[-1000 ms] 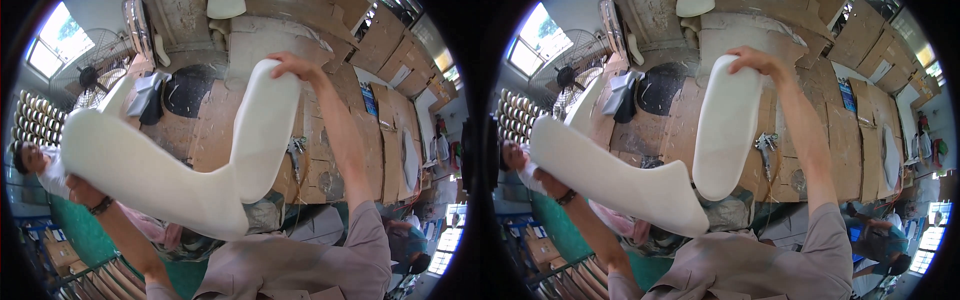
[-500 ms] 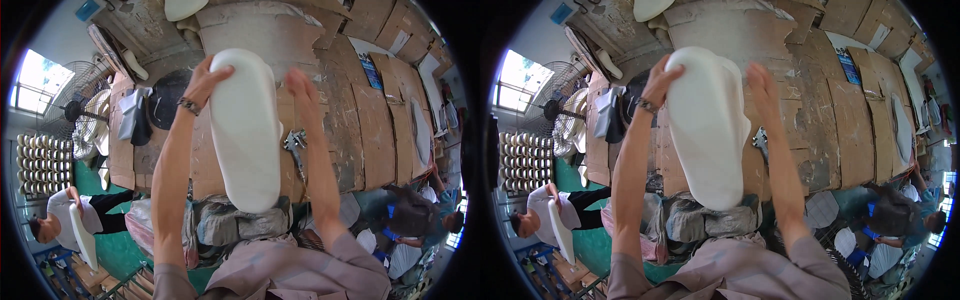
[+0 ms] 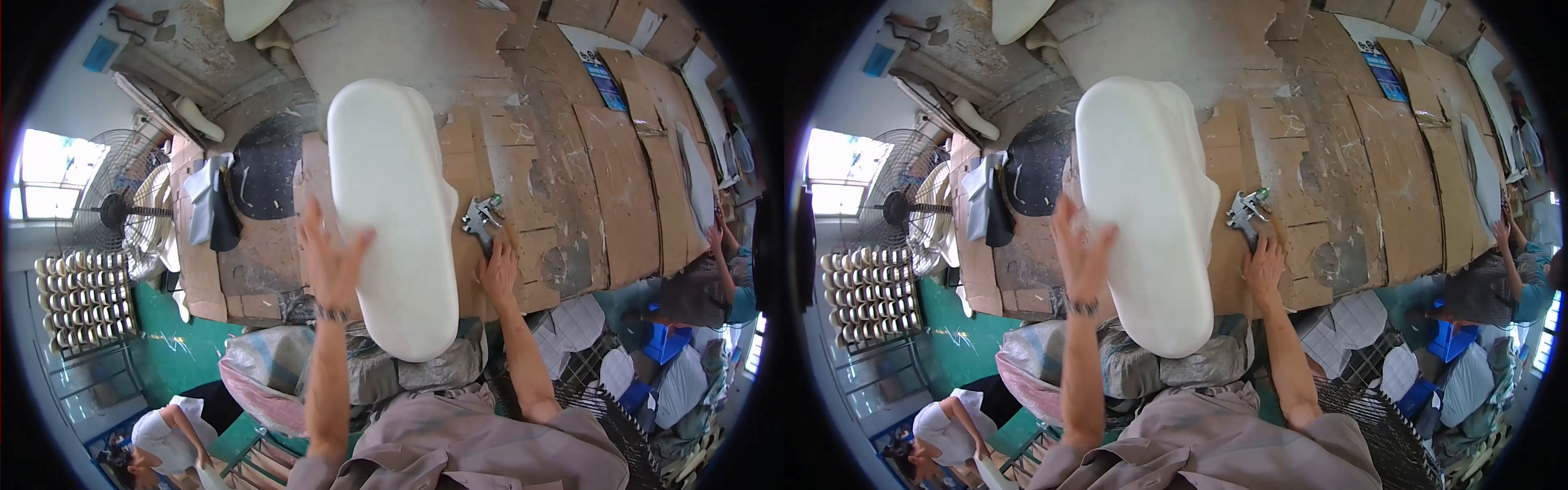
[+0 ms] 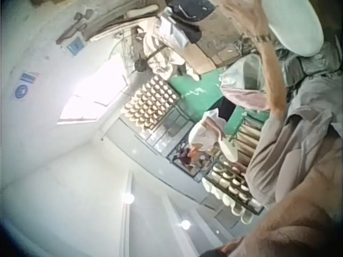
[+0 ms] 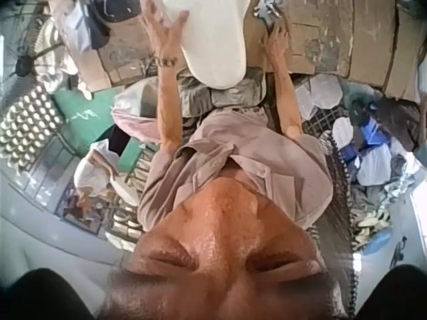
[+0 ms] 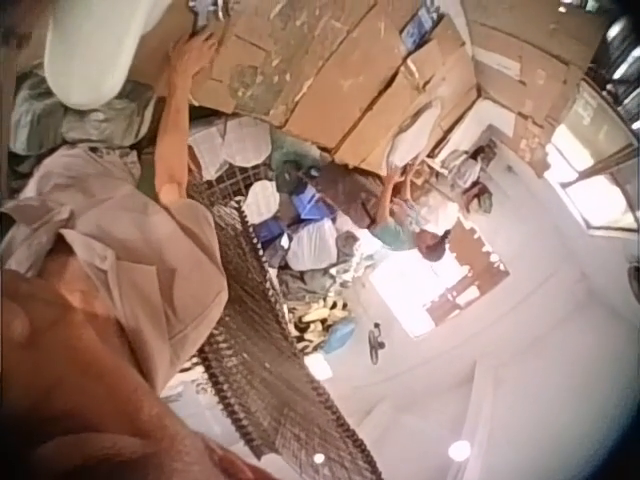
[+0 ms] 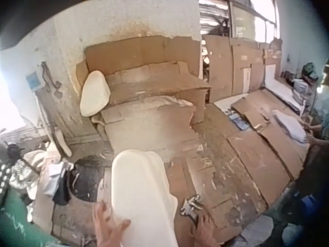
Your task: Organizing and moving large white foam components between a workbench, storage bags, and drying racks in a factory setting.
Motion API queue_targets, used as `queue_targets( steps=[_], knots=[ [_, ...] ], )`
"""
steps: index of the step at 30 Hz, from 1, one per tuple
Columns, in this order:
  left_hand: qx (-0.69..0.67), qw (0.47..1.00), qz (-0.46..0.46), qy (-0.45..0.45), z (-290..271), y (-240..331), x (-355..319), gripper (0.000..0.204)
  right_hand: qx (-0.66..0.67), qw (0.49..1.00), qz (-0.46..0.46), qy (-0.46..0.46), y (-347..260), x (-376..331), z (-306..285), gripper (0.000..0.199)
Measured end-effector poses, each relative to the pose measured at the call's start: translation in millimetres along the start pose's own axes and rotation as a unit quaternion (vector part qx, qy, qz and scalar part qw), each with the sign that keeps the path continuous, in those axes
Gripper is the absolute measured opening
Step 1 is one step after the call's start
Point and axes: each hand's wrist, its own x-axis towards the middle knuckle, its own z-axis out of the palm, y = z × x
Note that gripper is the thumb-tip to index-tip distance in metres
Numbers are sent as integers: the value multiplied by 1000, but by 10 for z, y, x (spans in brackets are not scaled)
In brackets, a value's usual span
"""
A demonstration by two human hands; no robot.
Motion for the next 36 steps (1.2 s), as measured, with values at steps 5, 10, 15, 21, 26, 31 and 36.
queue_targets(
  steps=[5, 10, 15, 21, 26, 31, 36],
  knots=[
    [-15, 985, -167, -44, -284, -102, -1359, 105, 110, 991, -58, 48, 36, 152, 29, 66],
    [-137, 972, -178, -74, -181, -567, -1885, 105, 146, 987, 42, 51, -261, -82, -734, 57],
    [-339, 906, -243, -71, -114, -646, -1988, 95, 234, 944, 56, 225, -647, -1284, -1597, 37],
    [-452, 846, -254, -123, -186, -755, -1929, 85, 209, 965, 34, 157, -899, -2657, -2566, 28],
    [-523, 801, -245, -160, -223, -830, -1980, 77, 396, 901, -35, 174, -1389, -3104, -2801, 42],
    [-507, 803, -264, -168, -178, -948, -2052, 62, 557, 830, 20, 6, -1832, -3291, -3188, 70],
    [-488, 816, -265, -162, -130, -979, -2039, 53, 344, 927, -139, 53, -1874, -3214, -3229, 62]
  ],
)
